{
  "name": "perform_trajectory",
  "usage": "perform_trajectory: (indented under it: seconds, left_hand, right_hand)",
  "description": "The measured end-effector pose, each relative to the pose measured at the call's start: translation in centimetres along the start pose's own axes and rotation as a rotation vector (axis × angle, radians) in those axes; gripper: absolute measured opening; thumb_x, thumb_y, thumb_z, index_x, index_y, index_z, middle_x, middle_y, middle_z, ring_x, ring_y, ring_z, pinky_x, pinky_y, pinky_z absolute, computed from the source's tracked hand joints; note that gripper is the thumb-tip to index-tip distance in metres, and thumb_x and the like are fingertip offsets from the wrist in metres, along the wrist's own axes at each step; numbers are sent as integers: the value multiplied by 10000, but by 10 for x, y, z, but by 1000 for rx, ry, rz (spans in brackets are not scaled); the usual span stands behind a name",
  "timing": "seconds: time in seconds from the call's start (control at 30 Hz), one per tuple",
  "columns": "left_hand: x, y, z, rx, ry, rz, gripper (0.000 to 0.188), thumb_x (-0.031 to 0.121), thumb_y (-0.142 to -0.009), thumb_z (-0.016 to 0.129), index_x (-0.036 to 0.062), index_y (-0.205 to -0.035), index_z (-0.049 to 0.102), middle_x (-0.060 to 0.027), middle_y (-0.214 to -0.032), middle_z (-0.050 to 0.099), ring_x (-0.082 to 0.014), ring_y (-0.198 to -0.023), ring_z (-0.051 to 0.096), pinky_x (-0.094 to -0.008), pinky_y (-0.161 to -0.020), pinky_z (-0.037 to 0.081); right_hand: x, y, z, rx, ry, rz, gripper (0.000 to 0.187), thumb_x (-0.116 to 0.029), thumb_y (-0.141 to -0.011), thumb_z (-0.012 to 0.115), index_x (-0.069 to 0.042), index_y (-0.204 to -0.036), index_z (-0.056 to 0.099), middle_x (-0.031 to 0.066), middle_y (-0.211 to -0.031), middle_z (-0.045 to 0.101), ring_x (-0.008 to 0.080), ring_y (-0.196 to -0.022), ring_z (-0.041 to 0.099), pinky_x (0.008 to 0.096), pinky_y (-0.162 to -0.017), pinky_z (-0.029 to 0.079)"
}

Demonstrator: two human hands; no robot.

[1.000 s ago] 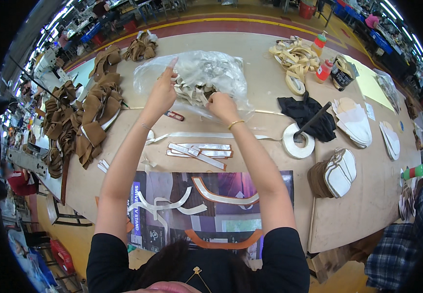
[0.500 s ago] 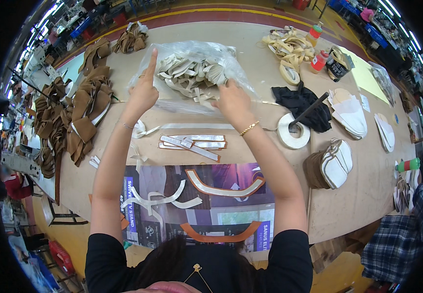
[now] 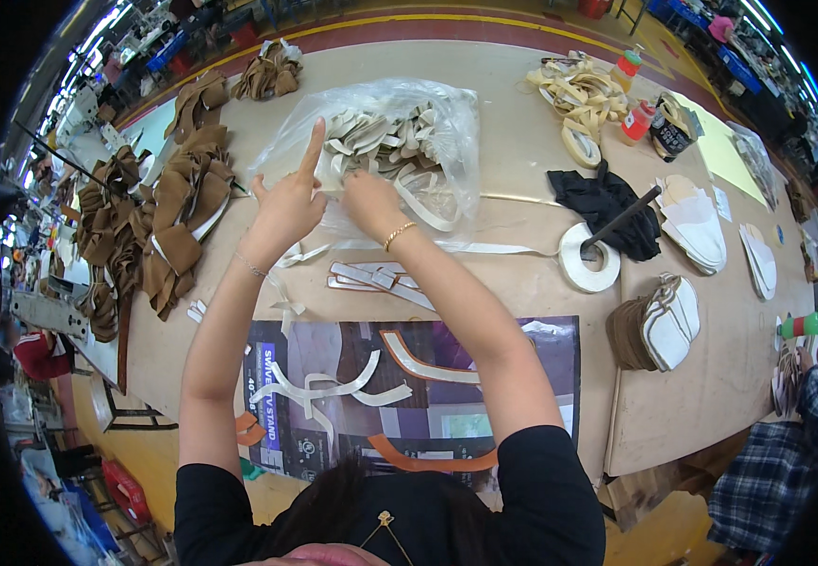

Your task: The person retrieves fabric straps from a green sack and plastic bags, then separates and arranges them on a table. The person handles the straps one at a time, laying them flat and organizing them into piles.

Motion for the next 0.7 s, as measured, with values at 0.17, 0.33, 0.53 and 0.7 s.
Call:
perform_trajectory:
  seconds: [0.17,0.33,0.53,0.7]
  left_hand:
    - [0,9,12,-117,-40,-12,932,99,-849,549,353,-1546,-15,-132,-908,693,-282,-916,672,-704,-1013,200]
    - [26,17,38,-309,-109,73,874,117,-854,577,332,-1549,91,-124,-863,681,-280,-890,668,-678,-1019,231]
    - [49,5,38,-224,-32,116,815,133,-858,594,235,-1543,164,-114,-841,664,-284,-877,653,-658,-1005,261]
    - [56,7,56,-196,-57,191,763,139,-841,614,135,-1506,239,-121,-835,658,-296,-856,647,-642,-977,283]
  right_hand:
    - [-25,69,-44,-89,210,-104,483,-248,-799,727,-61,-1224,597,176,-1217,564,323,-1112,574,419,-928,482]
    - [47,121,-85,-105,131,0,464,-106,-847,644,14,-1279,527,202,-1254,552,330,-1188,536,404,-1019,424]
    - [137,149,-118,225,-161,217,467,-24,-907,497,33,-1362,411,232,-1227,569,319,-1056,640,376,-920,496]
    - [154,151,-107,139,-293,468,419,-98,-926,556,24,-1316,464,197,-1147,612,270,-910,683,345,-782,542]
Point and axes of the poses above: each hand's wrist, its own y-axis away from the middle knuckle, its own z-axis out of the palm, x = y × z, the point moved 9 cm from there along -y, towards the middle knuckle
